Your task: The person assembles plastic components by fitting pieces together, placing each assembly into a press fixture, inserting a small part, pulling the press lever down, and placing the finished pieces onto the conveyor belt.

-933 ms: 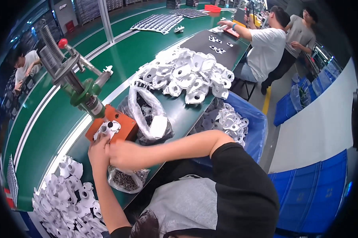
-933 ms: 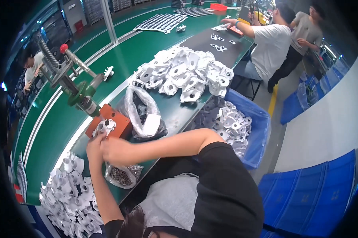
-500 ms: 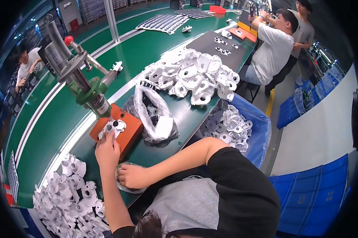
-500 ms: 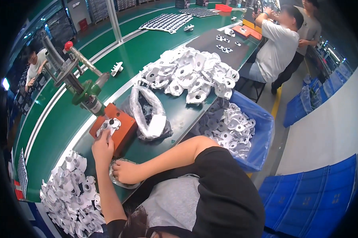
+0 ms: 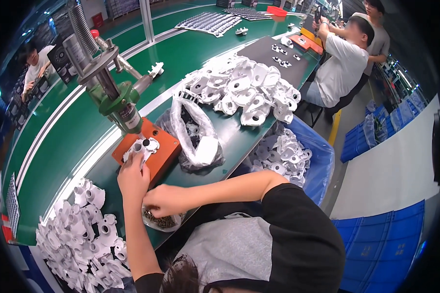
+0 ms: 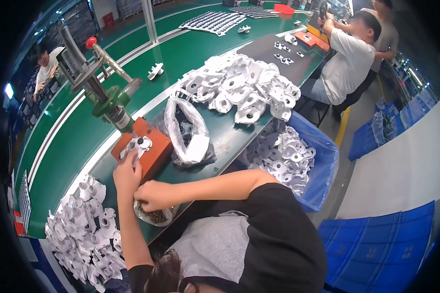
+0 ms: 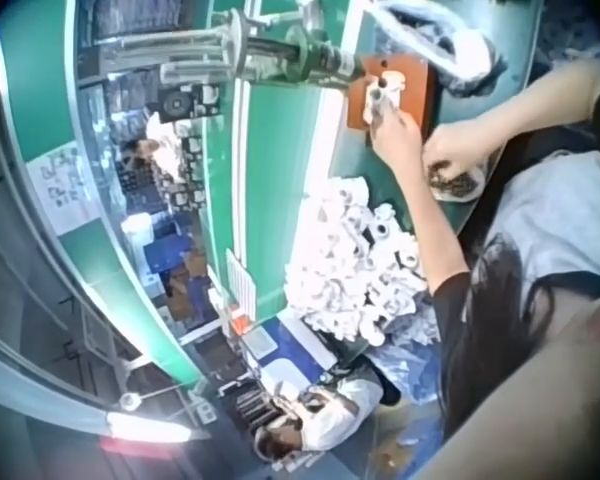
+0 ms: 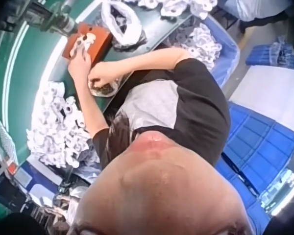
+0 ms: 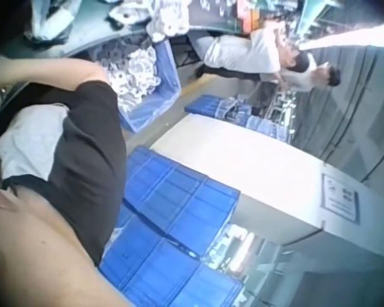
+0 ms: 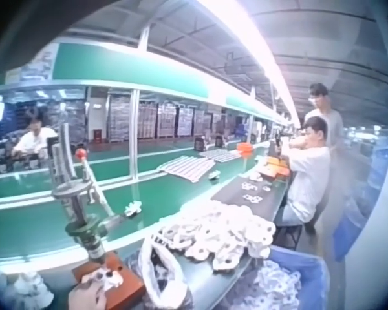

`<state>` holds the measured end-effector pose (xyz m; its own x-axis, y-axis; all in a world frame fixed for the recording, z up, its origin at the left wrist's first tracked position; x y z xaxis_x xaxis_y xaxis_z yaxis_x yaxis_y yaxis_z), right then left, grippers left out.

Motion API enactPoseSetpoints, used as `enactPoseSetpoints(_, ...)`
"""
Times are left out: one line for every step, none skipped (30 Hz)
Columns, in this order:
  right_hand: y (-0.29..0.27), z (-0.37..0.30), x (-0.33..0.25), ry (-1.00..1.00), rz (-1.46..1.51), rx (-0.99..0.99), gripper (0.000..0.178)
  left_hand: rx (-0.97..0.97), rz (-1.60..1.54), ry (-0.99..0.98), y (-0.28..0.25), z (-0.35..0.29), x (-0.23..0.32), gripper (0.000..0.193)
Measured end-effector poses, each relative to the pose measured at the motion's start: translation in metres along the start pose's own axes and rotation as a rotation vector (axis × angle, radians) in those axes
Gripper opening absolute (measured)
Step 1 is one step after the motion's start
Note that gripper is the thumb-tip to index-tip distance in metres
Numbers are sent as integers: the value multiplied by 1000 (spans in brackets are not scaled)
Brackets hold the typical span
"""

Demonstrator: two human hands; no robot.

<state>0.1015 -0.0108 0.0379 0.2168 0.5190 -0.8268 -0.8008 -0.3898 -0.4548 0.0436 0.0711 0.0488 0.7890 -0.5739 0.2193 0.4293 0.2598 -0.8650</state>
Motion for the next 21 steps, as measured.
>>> enactPoseSetpoints(-10,-4,5,106,69,7,13,-44,3,-16,1,1,0,28)
enactPoseSetpoints(-23,-10,8,201,153,0,13,-88,7,-33,2,1,0,28)
enactPoseSetpoints(-37,-16,7,294,237,-10,13,-90,10,-42,1,1,0,28)
enactPoseSetpoints(-52,-22,9,280,228,58,13,-80,4,-31,-2,0,0,29)
enactPoseSetpoints(-65,-28,12,265,221,124,13,-70,0,-23,-4,-1,1,29)
enactPoseSetpoints(-80,-33,16,257,188,184,13,-71,8,-45,-4,0,0,29)
enactPoseSetpoints(-92,-36,23,247,164,227,13,-68,1,-30,-4,-1,-2,28)
enactPoseSetpoints(-102,-43,44,310,341,295,13,-69,-5,-21,-4,-3,-3,28)
enactPoseSetpoints(-112,-48,64,380,522,354,13,-84,23,-28,-6,-1,2,25)
enactPoseSetpoints(-130,-43,54,364,432,329,21,-58,44,-36,-3,0,0,23)
enactPoseSetpoints(-140,-42,59,400,412,380,28,-71,56,-44,-4,0,1,23)
enactPoseSetpoints(-149,-35,57,373,312,373,28,-27,39,2,-4,0,3,23)
enactPoseSetpoints(-156,-27,57,340,211,370,29,-4,45,-5,-2,0,1,22)
enactPoseSetpoints(-160,-20,65,331,177,362,27,21,28,1,-3,-1,2,24)
enactPoseSetpoints(-164,-12,69,323,134,369,25,67,20,14,-4,1,4,26)
enactPoseSetpoints(-163,-3,69,284,88,423,24,73,19,7,-4,1,4,26)
enactPoseSetpoints(-162,6,67,246,41,481,23,78,16,4,-5,0,4,26)
enactPoseSetpoints(-160,14,73,265,24,493,22,73,24,-1,-6,-1,3,26)
enactPoseSetpoints(-157,20,75,265,33,492,22,42,21,-15,-5,-1,2,28)
enactPoseSetpoints(-154,25,74,240,-3,516,21,12,16,-28,-3,-1,1,30)
enactPoseSetpoints(-152,30,72,215,-42,541,21,8,19,-26,-3,-2,1,30)
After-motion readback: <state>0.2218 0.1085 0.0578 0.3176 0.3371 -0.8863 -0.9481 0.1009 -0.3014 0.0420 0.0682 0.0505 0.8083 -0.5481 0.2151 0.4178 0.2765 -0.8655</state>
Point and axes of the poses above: each hand's wrist, its own z-axis towards the middle knuckle, its own y-axis out of the palm, x = y × z, the point moved 6 cm from there along z, towards the middle knuckle, and after that the axes turned 8 degrees about z, right-handed, at the moved point
